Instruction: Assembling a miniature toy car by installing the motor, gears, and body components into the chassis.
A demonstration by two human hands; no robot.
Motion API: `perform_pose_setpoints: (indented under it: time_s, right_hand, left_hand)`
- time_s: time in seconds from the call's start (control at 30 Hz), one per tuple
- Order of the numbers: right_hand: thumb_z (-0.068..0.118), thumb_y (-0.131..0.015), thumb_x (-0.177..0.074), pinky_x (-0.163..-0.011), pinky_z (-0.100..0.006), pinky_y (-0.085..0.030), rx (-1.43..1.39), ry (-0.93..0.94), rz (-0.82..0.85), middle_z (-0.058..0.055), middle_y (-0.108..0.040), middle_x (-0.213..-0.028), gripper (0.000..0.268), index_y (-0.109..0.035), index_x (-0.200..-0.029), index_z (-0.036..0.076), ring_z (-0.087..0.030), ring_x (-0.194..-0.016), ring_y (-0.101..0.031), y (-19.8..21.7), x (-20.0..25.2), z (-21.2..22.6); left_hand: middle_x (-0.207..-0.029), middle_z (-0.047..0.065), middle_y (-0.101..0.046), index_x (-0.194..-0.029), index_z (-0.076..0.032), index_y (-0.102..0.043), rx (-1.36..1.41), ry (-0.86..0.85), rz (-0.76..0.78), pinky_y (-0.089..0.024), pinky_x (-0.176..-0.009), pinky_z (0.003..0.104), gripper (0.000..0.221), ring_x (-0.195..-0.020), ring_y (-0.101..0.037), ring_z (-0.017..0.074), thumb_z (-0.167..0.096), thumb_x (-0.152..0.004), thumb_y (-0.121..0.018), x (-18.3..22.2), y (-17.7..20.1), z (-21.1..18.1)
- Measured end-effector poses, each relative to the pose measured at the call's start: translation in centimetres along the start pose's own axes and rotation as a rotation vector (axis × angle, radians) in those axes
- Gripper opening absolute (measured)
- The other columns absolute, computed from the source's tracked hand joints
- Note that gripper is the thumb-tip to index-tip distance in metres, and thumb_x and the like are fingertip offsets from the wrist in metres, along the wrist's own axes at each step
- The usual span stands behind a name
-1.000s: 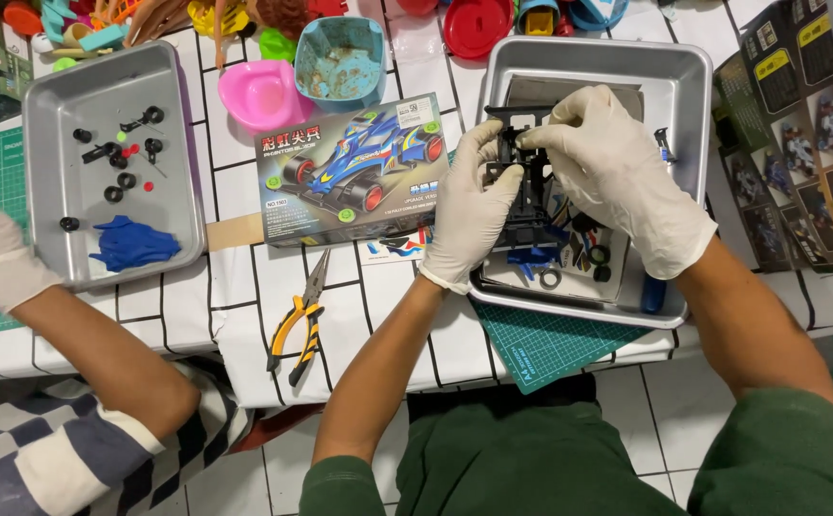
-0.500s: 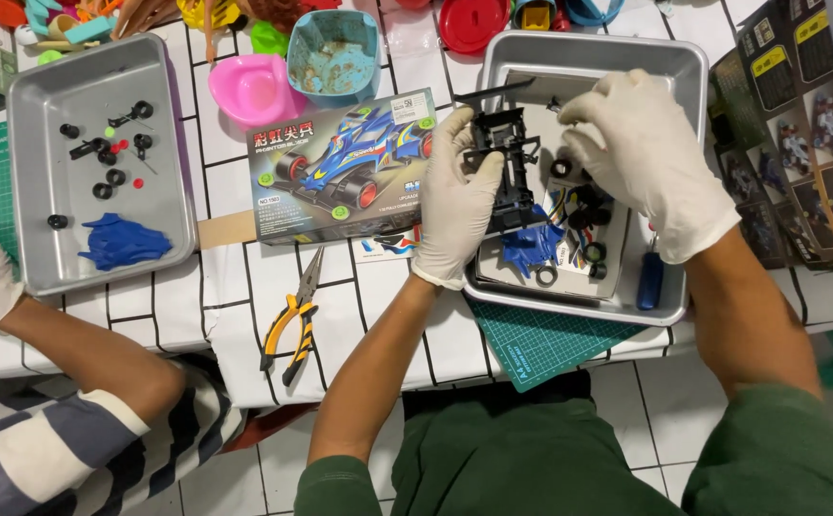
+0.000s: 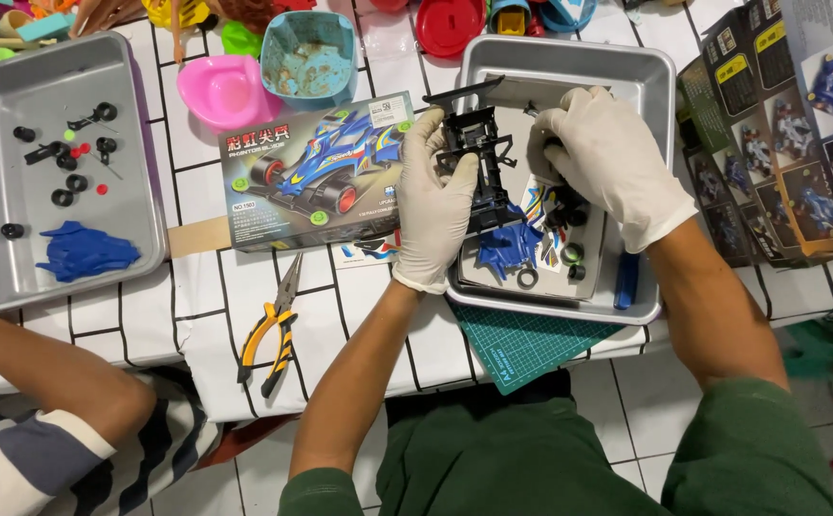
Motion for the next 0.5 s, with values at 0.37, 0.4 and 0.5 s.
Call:
perform_pose_setpoints:
  time_s: [0.37,0.4,0.5]
  right_hand:
    - [0.021,-0.067,-0.101,-0.075,-0.045,-0.055,-0.069,0.067,-0.135,-0.012,-0.074,-0.101,0.026,-0.078,-0.120,0.009,-0.035,-0.092,-0.064,-1.6,-0.2,-0.6]
    - [0.021,-0.068,-0.099,-0.078,-0.044,-0.055,-0.071,0.080,-0.120,-0.013,-0.074,-0.101,0.027,-0.077,-0.122,0.010,-0.035,-0.091,-0.064,-1.9,-0.3,-0.5]
    - [0.018,-0.069,-0.099,-0.074,-0.046,-0.058,0.015,0.049,-0.258,-0.019,-0.074,-0.109,0.034,-0.075,-0.126,-0.001,-0.039,-0.093,-0.068,-0.5,0.0,-0.7]
  left_hand:
    - [-0.131,0.013,-0.062,-0.144,-0.008,-0.046,0.014,0.018,0.016,-0.053,-0.087,0.021,0.055,-0.115,-0.062,0.0148,-0.006,-0.092,-0.063,0.0,-0.3,0.4]
    - [-0.132,0.013,-0.061,-0.144,-0.007,-0.046,0.020,0.016,0.020,-0.053,-0.089,0.022,0.055,-0.117,-0.061,0.0153,-0.006,-0.092,-0.063,0.1,-0.3,0.3]
    - [-0.131,0.013,-0.062,-0.144,-0.007,-0.045,0.043,-0.011,0.004,-0.053,-0.098,0.026,0.055,-0.120,-0.062,0.0181,-0.005,-0.093,-0.063,0.1,-0.1,0.0]
Point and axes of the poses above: each hand's wrist, its own x-axis away from the middle knuckle, its own y-axis out of the back of the hand, z = x × y, the point moved 10 cm from there along -x, towards the middle knuckle
